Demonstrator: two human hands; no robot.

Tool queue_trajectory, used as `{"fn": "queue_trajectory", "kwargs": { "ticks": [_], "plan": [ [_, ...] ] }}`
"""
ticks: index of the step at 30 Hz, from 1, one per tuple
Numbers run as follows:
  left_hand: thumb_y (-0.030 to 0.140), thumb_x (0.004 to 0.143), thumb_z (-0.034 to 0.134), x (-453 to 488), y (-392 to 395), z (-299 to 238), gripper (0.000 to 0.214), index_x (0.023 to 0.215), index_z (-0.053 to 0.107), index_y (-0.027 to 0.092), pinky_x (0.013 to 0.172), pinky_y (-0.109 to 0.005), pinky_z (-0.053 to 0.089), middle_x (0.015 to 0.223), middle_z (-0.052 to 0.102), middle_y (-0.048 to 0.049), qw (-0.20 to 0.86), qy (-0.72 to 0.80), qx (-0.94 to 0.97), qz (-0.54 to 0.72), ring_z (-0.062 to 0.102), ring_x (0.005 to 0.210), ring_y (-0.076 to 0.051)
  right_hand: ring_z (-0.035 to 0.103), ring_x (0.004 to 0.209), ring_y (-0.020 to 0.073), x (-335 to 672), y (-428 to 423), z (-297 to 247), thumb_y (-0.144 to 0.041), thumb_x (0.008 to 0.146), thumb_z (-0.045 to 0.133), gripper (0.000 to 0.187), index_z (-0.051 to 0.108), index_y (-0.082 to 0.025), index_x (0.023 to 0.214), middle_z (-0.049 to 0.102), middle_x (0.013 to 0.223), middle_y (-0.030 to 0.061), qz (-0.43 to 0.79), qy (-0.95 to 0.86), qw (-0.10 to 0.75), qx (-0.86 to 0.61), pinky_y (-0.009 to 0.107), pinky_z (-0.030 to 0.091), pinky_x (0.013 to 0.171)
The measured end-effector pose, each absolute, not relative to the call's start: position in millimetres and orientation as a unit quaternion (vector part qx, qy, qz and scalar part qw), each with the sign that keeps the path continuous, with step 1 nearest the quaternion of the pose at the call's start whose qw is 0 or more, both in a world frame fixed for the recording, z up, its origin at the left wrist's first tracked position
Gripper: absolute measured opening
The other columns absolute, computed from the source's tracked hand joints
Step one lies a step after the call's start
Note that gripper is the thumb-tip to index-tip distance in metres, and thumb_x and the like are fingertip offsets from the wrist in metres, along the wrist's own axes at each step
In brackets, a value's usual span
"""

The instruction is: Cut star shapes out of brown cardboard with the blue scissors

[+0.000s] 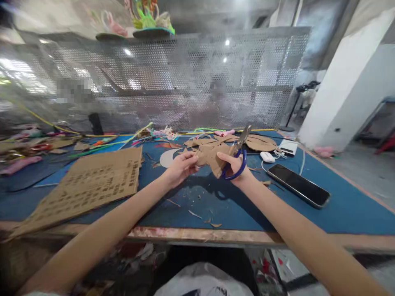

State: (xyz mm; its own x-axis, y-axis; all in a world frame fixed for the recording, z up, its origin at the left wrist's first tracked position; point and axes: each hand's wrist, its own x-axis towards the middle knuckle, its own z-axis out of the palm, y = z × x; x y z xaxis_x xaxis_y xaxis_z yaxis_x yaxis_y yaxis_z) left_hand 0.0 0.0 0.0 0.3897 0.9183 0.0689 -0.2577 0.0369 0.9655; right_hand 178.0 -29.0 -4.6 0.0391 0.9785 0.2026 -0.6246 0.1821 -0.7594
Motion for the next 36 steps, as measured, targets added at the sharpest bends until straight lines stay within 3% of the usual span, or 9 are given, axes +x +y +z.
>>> {"fn": "queue_trajectory", "kwargs": {
  "ticks": [6, 9, 13, 17, 20, 23, 27, 30, 36],
  "plan": [
    [0.050, 0.069, 0.070, -25, 32, -1, 0.040, 0.091, 0.068, 0.017, 0.053, -0.020, 0.042, 0.075, 0.066, -0.0020, 0.505, 0.400, 0.646, 0.410, 0.061, 0.064, -0.011, 0.067, 0.057, 0.0190, 189, -17, -13, -0.017, 0.048, 0.084, 0.029, 0.061, -0.020, 0.065, 0.070, 0.064, -0.0022, 0.541, -0.375, 0.674, -0.334, 0.030, 0.056, 0.051],
    [0.054, 0.083, 0.048, -46, 45, 6, 0.042, 0.093, 0.071, 0.020, 0.069, -0.028, 0.048, 0.091, 0.071, -0.0063, 0.264, 0.470, 0.777, 0.324, 0.065, 0.087, -0.021, 0.057, 0.042, 0.0113, 201, -3, -20, -0.010, 0.048, 0.081, 0.031, 0.053, -0.019, 0.055, 0.058, 0.047, -0.0064, 0.501, -0.338, 0.711, -0.360, 0.022, 0.050, 0.042],
    [0.058, 0.080, 0.051, -80, 61, 9, 0.051, 0.109, 0.068, 0.020, 0.095, -0.040, 0.041, 0.122, 0.063, -0.0145, 0.004, 0.604, 0.777, 0.180, 0.054, 0.116, -0.032, 0.060, 0.044, 0.0110, 216, 8, -21, -0.006, 0.053, 0.076, 0.026, 0.053, -0.018, 0.056, 0.061, 0.050, -0.0045, 0.493, -0.301, 0.732, -0.361, 0.019, 0.053, 0.045],
    [0.077, 0.064, 0.053, -95, 73, -7, 0.095, 0.135, 0.049, 0.014, 0.101, -0.055, 0.033, 0.138, 0.047, -0.0251, 0.031, 0.714, 0.696, 0.067, 0.039, 0.129, -0.044, 0.068, 0.056, 0.0142, 217, 9, -19, -0.002, 0.060, 0.067, 0.017, 0.061, -0.017, 0.065, 0.070, 0.062, 0.0000, 0.517, -0.264, 0.727, -0.366, 0.021, 0.059, 0.055],
    [0.074, 0.079, 0.029, -86, 82, -20, 0.082, 0.136, 0.048, 0.019, 0.107, -0.061, 0.019, 0.147, 0.037, -0.0215, 0.031, 0.688, 0.717, 0.111, 0.024, 0.140, -0.040, 0.069, 0.059, 0.0151, 212, 7, -20, 0.000, 0.063, 0.063, 0.019, 0.064, -0.018, 0.069, 0.072, 0.065, 0.0011, 0.540, -0.248, 0.715, -0.369, 0.022, 0.059, 0.054],
    [0.065, 0.082, 0.042, -69, 95, -28, 0.065, 0.127, 0.057, 0.020, 0.112, -0.058, 0.008, 0.150, 0.036, -0.0153, 0.030, 0.637, 0.744, 0.198, 0.017, 0.143, -0.036, 0.068, 0.057, 0.0156, 208, 7, -24, -0.001, 0.063, 0.063, 0.017, 0.064, -0.017, 0.068, 0.071, 0.063, 0.0022, 0.548, -0.249, 0.707, -0.372, 0.022, 0.059, 0.053],
    [0.048, 0.061, 0.076, -52, 111, -30, 0.043, 0.090, 0.069, 0.017, 0.108, -0.056, 0.024, 0.126, 0.059, -0.0174, 0.133, 0.637, 0.706, 0.278, 0.041, 0.129, -0.040, 0.061, 0.046, 0.0133, 210, 7, -28, -0.004, 0.057, 0.070, 0.020, 0.056, -0.019, 0.059, 0.064, 0.053, -0.0018, 0.520, -0.263, 0.719, -0.379, 0.022, 0.055, 0.045],
    [0.036, 0.054, 0.082, -54, 113, -25, 0.035, 0.076, 0.064, 0.017, 0.099, -0.046, 0.039, 0.103, 0.068, -0.0147, 0.171, 0.623, 0.690, 0.328, 0.053, 0.117, -0.037, 0.056, 0.042, 0.0117, 213, 7, -27, -0.009, 0.051, 0.076, 0.029, 0.050, -0.020, 0.057, 0.059, 0.049, -0.0056, 0.486, -0.279, 0.733, -0.386, 0.022, 0.049, 0.039],
    [0.041, 0.083, 0.057, -58, 99, -1, 0.027, 0.091, 0.054, 0.016, 0.070, -0.034, 0.054, 0.084, 0.067, -0.0072, 0.309, 0.525, 0.670, 0.423, 0.067, 0.079, -0.020, 0.056, 0.044, 0.0123, 208, 7, -26, -0.020, 0.044, 0.082, 0.039, 0.047, -0.021, 0.062, 0.055, 0.048, -0.0080, 0.423, -0.313, 0.744, -0.413, 0.024, 0.047, 0.042]
  ]
}}
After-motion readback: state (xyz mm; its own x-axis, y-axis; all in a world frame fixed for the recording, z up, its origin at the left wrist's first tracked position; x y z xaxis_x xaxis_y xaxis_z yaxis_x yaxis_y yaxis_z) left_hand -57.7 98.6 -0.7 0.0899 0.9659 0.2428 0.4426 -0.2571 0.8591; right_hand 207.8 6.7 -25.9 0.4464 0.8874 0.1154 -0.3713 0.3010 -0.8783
